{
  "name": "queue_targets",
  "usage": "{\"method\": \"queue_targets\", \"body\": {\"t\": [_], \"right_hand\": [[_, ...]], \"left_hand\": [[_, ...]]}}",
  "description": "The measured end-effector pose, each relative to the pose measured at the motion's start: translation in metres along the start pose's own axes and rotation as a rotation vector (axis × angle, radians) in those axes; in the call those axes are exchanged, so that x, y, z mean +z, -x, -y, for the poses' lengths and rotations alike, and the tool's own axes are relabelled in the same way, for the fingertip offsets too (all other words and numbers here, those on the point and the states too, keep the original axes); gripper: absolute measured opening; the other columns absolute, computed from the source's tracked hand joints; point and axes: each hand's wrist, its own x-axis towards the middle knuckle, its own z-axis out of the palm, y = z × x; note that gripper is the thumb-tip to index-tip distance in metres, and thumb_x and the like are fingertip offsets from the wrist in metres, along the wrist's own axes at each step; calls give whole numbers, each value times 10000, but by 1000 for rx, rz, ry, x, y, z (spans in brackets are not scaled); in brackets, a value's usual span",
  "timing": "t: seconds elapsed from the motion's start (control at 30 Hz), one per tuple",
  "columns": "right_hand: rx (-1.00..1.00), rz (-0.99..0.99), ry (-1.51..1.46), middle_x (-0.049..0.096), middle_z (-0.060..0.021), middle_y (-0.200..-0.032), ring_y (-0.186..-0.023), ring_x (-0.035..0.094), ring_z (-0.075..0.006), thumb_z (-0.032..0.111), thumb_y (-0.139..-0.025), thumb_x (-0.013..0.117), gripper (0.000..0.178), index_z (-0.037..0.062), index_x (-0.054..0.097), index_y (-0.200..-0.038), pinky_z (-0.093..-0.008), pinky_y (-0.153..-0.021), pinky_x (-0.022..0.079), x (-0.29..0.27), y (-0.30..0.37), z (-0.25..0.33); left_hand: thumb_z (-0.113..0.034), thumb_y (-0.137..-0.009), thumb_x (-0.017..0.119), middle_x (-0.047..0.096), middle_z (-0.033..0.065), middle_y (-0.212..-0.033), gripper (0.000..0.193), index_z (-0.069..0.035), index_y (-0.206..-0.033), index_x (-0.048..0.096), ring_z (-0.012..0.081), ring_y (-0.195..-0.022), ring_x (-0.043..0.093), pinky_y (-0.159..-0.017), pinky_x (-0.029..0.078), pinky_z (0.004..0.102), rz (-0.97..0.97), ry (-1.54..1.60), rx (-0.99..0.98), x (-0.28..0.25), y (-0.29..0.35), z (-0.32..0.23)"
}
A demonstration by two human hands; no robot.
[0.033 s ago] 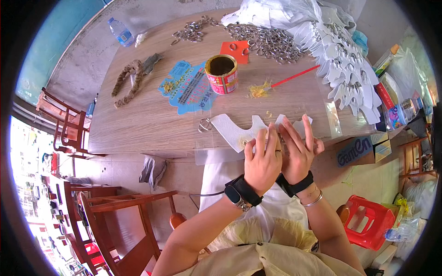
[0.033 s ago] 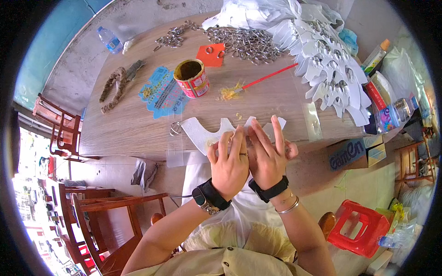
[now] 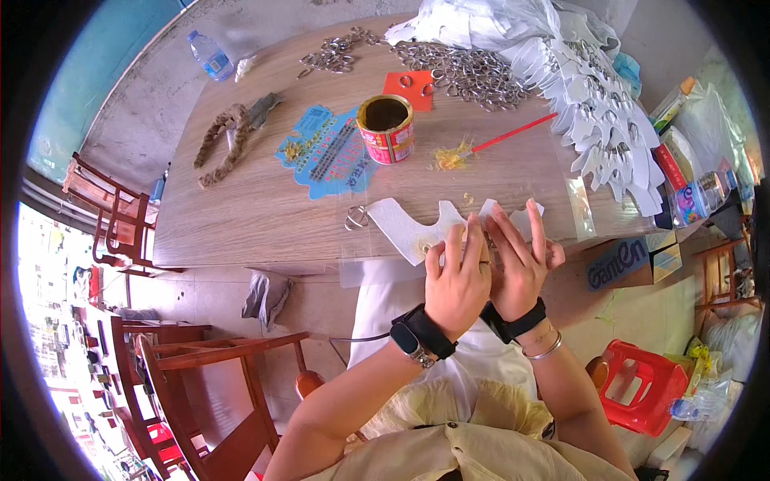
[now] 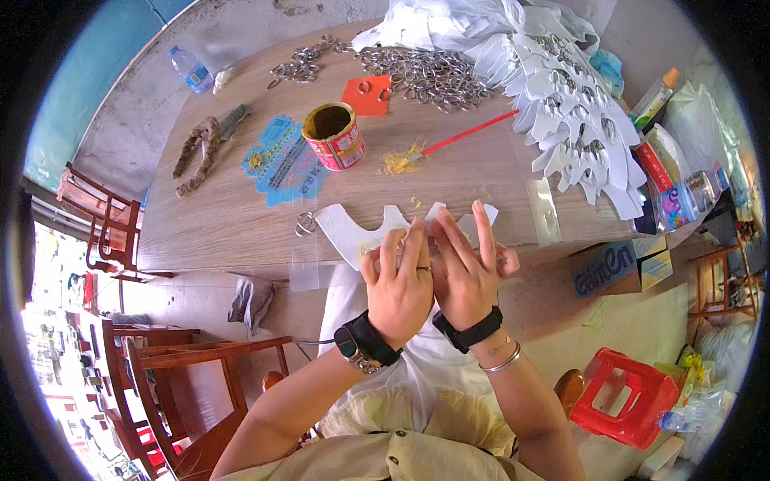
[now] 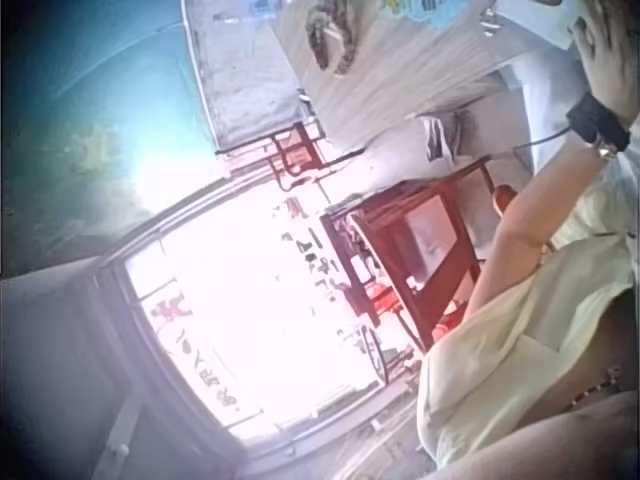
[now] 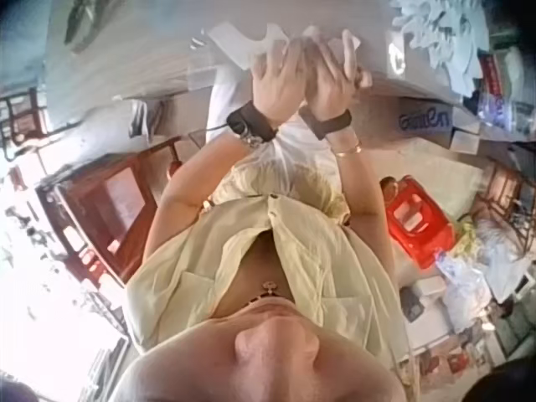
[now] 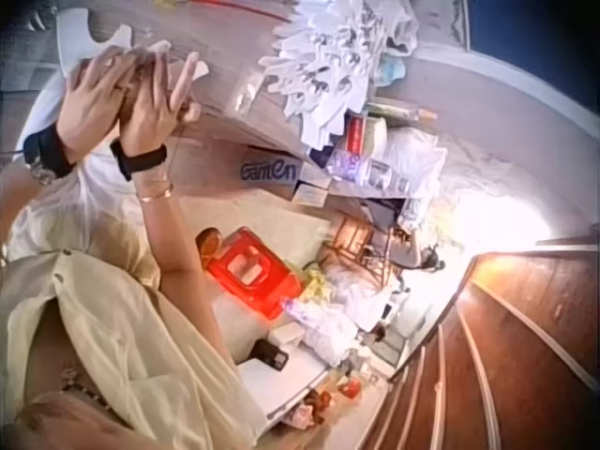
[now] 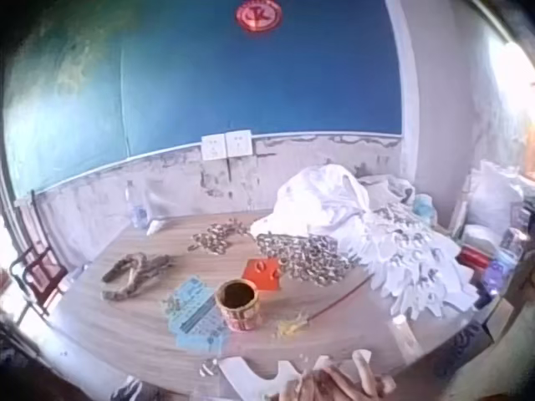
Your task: The person is assembling a white shoe upper by attaching circular metal rings or buckles to the material using their hands and possibly an adhesive.
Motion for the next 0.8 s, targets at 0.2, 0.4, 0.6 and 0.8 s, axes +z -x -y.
{"method": "queue_targets", "body": {"t": [0.2, 0.4, 0.6, 0.8], "right_hand": [[20, -15, -6, 600, 26, -1250, -1318, 390, -212, 204, -853, 586, 246, 100, 686, -1052, -353, -901, 211, 0, -2, 5], [25, -15, 0, 595, 5, -1257, -1326, 378, -221, 175, -854, 568, 250, 90, 677, -1062, -362, -917, 204, -1, -2, 3], [2, 144, -28, 457, -26, -1398, -1363, 313, -262, 107, -778, 591, 446, 69, 568, -1222, -406, -966, 198, -12, -6, 9], [71, 175, -279, 332, -71, -1479, -1381, 240, -344, 23, -664, 600, 715, 78, 435, -1358, -492, -980, 216, -33, -12, 0]], "left_hand": [[-126, -752, 556, 507, 54, -1276, 457, 32, -1181, 563, 213, -1148, 456, -883, 336, 399, 4, 14, 26, -3, -1, 4], [-139, -750, 560, 499, 70, -1285, 487, 33, -1205, 545, 224, -1149, 453, -884, 347, 406, 18, -16, 72, -1, -3, 2], [-164, -744, 574, 481, 68, -1290, 501, 28, -1205, 544, 223, -1150, 447, -887, 353, 410, 26, -24, 50, -2, -1, 5], [-171, -768, 535, 506, 98, -1266, 433, 29, -1149, 584, 227, -1130, 463, -844, 395, 364, 28, -65, 80, -6, -6, 2]]}}
